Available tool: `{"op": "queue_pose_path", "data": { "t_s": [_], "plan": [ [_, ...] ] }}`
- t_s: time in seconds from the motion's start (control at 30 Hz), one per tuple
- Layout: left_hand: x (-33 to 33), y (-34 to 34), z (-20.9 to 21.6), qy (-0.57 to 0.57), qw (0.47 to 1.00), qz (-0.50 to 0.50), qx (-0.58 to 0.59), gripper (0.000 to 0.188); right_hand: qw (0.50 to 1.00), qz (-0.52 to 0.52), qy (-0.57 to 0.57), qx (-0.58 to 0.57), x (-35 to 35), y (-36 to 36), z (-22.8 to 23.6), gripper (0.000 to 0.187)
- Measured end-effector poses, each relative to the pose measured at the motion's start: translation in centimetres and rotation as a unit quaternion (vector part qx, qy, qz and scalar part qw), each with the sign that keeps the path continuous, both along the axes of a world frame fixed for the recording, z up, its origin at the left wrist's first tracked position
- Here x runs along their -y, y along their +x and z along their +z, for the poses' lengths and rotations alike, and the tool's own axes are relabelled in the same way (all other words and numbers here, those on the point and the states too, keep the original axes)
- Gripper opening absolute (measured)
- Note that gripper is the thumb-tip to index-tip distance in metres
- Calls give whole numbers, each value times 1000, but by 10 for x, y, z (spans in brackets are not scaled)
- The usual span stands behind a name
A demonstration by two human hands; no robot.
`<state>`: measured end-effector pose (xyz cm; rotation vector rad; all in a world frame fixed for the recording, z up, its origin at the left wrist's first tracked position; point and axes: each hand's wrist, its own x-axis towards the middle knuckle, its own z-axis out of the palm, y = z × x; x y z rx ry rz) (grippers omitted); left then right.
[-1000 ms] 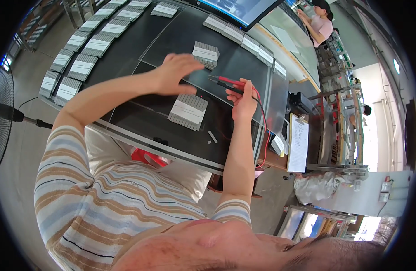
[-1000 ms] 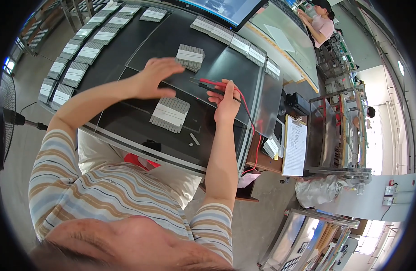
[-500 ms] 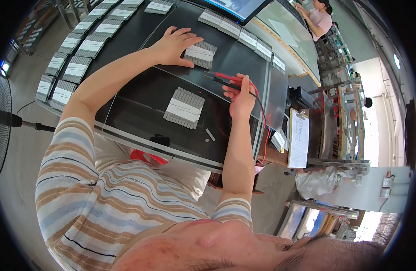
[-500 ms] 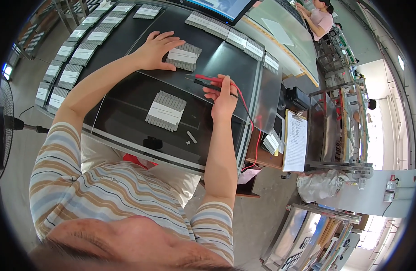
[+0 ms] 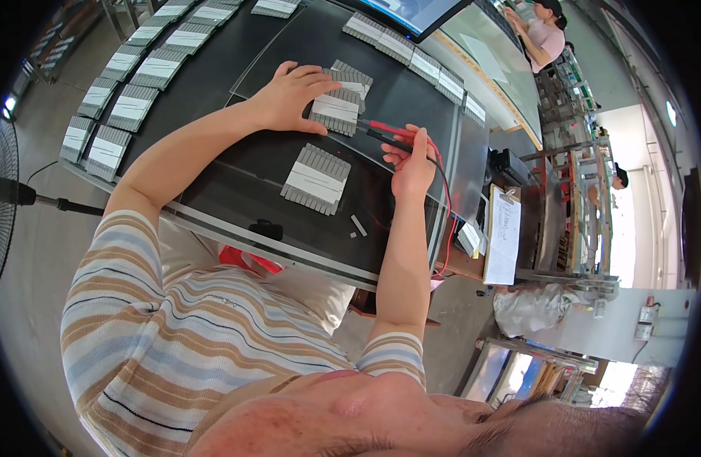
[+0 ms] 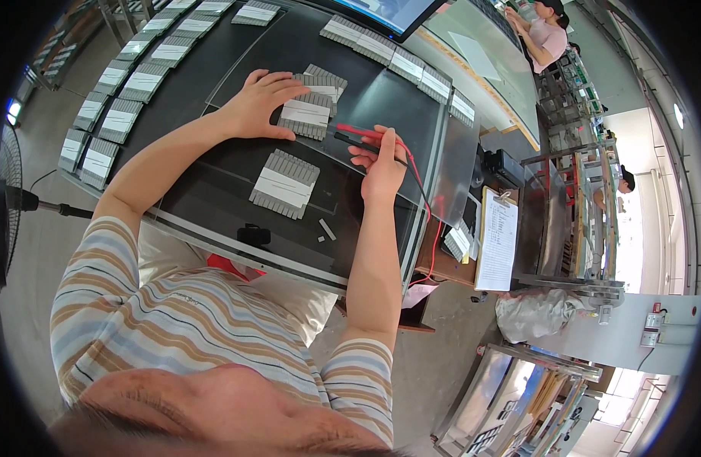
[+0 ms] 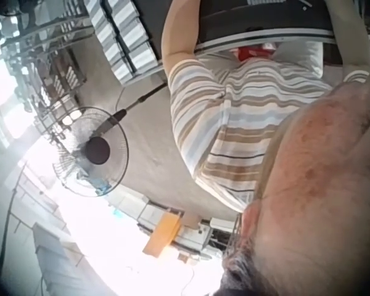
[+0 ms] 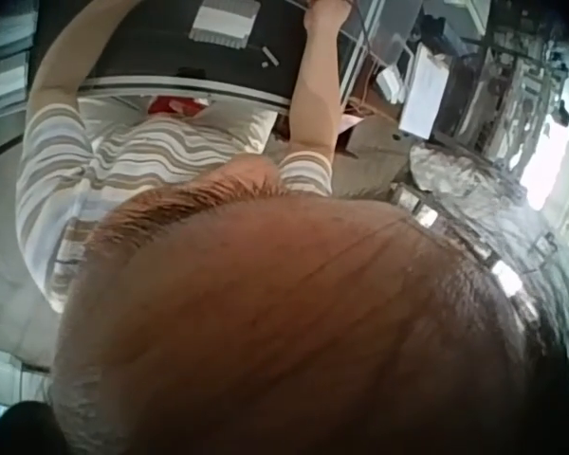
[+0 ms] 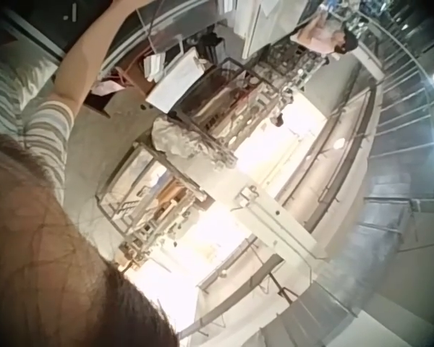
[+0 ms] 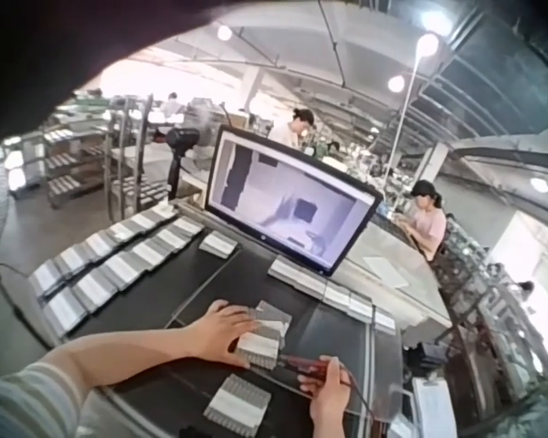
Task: Testing small electronic components using a multimeter probe at a factory workstation.
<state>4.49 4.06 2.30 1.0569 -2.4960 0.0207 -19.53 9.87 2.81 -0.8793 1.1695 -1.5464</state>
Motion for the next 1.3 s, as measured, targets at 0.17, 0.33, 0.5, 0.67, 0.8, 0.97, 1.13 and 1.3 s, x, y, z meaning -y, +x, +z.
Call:
{"op": "queue_pose_path", "data": {
  "t_s": [0.17,0.33,0.5,0.67,0.8,0.97,1.13,1.3],
  "plan": [
    [5,0,7,2,1000,-9,-23,74,1000,-4,5,-3,-1,-2,0,31],
    [24,0,-1,-30,999,8,-19,74,1000,-2,1,0,-1,0,0,31],
    [22,-3,15,-20,999,26,8,77,1000,-4,5,0,-2,-1,2,31],
    [2,-8,18,-40,999,-32,11,75,1000,-6,-2,2,-2,-2,2,31],
    [-17,-9,6,29,999,-24,29,77,999,22,11,-25,-1,-1,2,32],
    [-17,-8,2,23,999,-37,4,75,997,60,16,-54,0,2,-1,32],
    [-19,-9,3,31,999,-35,10,75,996,51,12,-68,0,5,-4,32],
    [-20,-6,5,43,998,-38,3,74,998,39,6,-39,-2,6,-3,31]
  ]
}}
